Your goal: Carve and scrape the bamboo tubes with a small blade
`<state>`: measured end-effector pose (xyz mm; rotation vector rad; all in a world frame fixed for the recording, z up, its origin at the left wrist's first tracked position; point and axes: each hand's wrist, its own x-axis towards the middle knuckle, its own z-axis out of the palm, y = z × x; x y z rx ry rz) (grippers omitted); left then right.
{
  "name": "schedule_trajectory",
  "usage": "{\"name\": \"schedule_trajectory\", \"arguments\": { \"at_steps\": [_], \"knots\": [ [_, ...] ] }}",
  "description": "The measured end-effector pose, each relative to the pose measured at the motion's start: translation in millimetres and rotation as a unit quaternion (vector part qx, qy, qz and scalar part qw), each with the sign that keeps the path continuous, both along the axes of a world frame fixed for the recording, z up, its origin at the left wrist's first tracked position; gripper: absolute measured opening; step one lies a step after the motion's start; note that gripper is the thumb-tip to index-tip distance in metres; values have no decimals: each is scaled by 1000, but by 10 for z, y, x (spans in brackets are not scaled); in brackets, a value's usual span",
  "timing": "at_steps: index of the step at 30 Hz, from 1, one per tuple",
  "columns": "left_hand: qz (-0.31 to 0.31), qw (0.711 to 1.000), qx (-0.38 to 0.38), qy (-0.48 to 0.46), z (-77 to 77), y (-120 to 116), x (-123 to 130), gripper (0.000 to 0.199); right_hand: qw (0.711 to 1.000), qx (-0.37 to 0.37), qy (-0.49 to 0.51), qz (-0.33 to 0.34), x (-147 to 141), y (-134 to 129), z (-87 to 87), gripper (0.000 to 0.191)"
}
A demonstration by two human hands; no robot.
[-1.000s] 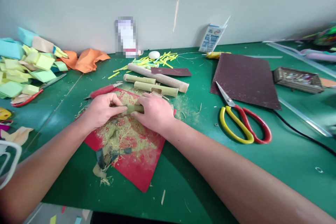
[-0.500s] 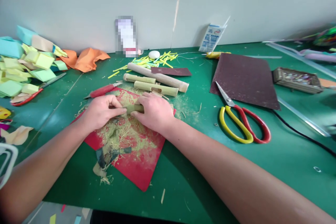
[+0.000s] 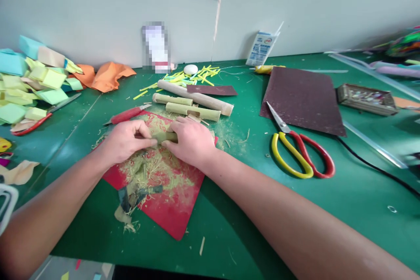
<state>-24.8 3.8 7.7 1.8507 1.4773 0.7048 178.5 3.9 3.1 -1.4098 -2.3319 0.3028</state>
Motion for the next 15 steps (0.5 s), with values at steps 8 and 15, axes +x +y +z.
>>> {"name": "schedule_trajectory", "arguments": {
  "at_steps": [8,15],
  "knots": [
    [60,998,9,1,43,-21,50,25,1000,-2,-6,1,-2,-3,21,20],
    [39,999,-17,-12,15,-3,27,26,1000,4,-8,-1,1,-12,12,20]
  ]
}}
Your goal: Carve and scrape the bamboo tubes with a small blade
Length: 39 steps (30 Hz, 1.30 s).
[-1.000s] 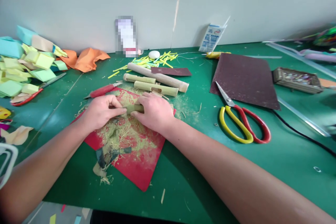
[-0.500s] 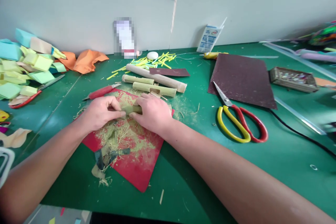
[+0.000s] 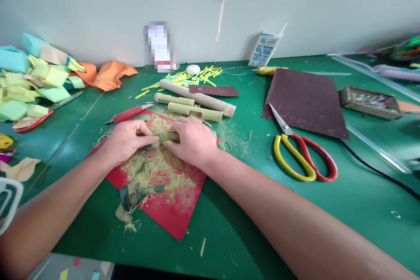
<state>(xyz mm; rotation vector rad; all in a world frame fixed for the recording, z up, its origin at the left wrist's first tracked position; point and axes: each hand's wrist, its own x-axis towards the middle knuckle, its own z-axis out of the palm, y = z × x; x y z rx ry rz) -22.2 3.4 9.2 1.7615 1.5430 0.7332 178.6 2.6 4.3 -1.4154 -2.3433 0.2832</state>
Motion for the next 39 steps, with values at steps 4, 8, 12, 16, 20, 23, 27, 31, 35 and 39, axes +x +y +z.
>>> {"name": "schedule_trajectory", "arguments": {
  "at_steps": [4,8,12,16,20,23,27,31,35,39],
  "knots": [
    [8,1000,6,-2,3,-3,19,26,1000,1,0,-1,-6,-2,-9,21],
    [-14,1000,-5,2,-3,-10,14,25,1000,4,2,3,-4,1,-11,20],
    [23,999,26,5,-27,4,9,27,1000,4,1,1,-1,7,-9,20],
    [-15,1000,13,-1,-44,8,-2,26,1000,3,10,1,1,6,-13,21],
    [5,1000,8,-5,-35,6,-3,24,1000,11,6,1,3,2,-24,20],
    [10,1000,11,-6,-25,7,-3,23,1000,14,9,0,1,-4,-28,20],
    [-41,999,10,-8,-27,0,-17,25,1000,14,14,0,-1,-8,-26,20],
    [9,1000,13,-9,-23,-2,-9,23,1000,17,10,4,4,0,-27,19],
    [-13,1000,10,-7,-19,-14,-2,23,1000,19,19,8,13,0,-35,20],
    [-20,1000,-2,-13,-30,-24,-1,24,1000,21,16,11,17,-2,-39,20]
  ]
}}
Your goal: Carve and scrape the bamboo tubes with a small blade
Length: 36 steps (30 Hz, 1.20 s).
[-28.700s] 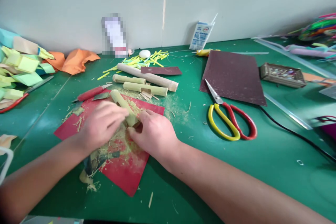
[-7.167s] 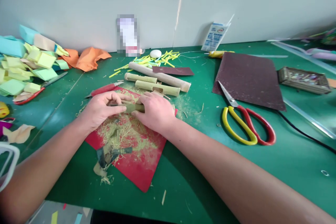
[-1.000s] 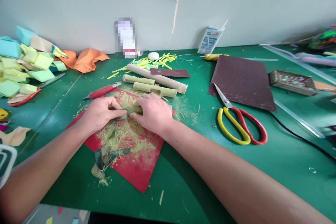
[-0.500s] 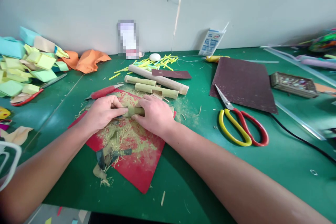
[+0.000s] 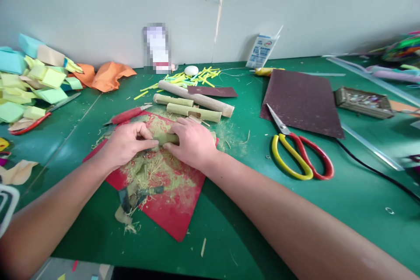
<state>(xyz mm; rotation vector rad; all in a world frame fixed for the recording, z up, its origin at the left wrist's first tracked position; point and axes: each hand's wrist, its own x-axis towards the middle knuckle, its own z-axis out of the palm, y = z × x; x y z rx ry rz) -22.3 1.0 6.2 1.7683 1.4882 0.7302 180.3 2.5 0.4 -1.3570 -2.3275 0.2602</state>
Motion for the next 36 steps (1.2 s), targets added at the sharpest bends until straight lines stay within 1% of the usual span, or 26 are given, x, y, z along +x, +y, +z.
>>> {"name": "schedule_trajectory", "arguments": {
  "at_steps": [3,4,7,9,12,14,16,19,20,21,24,26,30,33,36],
  "knots": [
    [37,999,5,-4,-6,13,-2,24,1000,0,-4,0,-1,-3,-1,19],
    [34,999,5,-3,-7,17,-6,24,1000,0,-3,0,-1,-6,-2,19],
    [-13,1000,2,-4,-10,18,-20,25,1000,3,2,2,1,-13,-5,21],
    [-16,1000,-1,-7,-8,10,-21,26,1000,3,1,2,2,-12,-4,21],
    [33,999,8,4,3,1,-1,25,1000,0,-7,1,2,-4,6,19],
    [53,998,12,8,12,-2,9,25,1000,0,-10,2,2,0,13,19],
    [42,999,10,6,17,-7,5,24,1000,2,-11,2,4,-1,16,19],
    [-16,1000,-3,-6,11,-16,-14,24,1000,1,-8,2,9,-3,13,21],
    [-25,1000,-7,-8,7,-17,-17,25,1000,1,-8,2,10,-2,10,21],
    [-20,1000,-9,-8,4,-14,-16,25,1000,1,-8,3,9,-1,8,20],
    [34,999,5,2,1,10,3,27,1000,2,-9,14,-1,-1,6,19],
    [43,999,10,3,0,30,9,28,1000,0,-7,17,-9,-5,7,19],
    [11,1000,-15,-23,-4,32,-34,27,1000,3,-6,16,-9,-14,2,22],
    [-16,999,-29,-23,9,11,-65,27,1000,9,-7,17,-3,-12,-9,21],
    [-6,1000,-22,-5,36,3,-41,26,1000,15,-8,14,-6,0,-17,21]
  ]
}}
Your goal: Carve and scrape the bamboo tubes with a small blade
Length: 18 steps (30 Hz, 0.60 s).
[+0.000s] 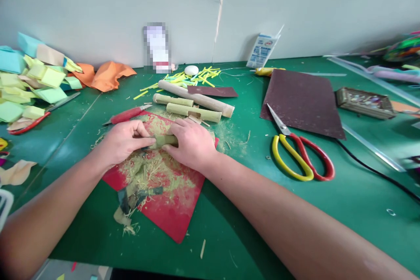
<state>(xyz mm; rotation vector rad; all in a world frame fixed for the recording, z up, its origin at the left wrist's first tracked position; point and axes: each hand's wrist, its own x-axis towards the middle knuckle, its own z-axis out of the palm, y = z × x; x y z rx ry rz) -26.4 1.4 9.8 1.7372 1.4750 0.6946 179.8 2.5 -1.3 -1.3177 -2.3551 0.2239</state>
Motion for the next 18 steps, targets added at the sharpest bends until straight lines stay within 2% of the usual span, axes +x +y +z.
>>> {"name": "schedule_trajectory", "arguments": {
  "at_steps": [4,8,12,18],
  "knots": [
    [80,993,88,25,9,34,44,24,1000,1,2,-10,-9,13,2,20],
    [135,979,148,-35,-34,88,-9,22,1000,-3,-1,-9,-5,3,5,22],
    [125,977,156,-77,-80,100,-55,22,1000,23,-10,3,-12,-22,-14,24],
    [96,980,172,-36,-95,72,-36,18,998,56,-12,9,36,-43,57,32]
  ]
}}
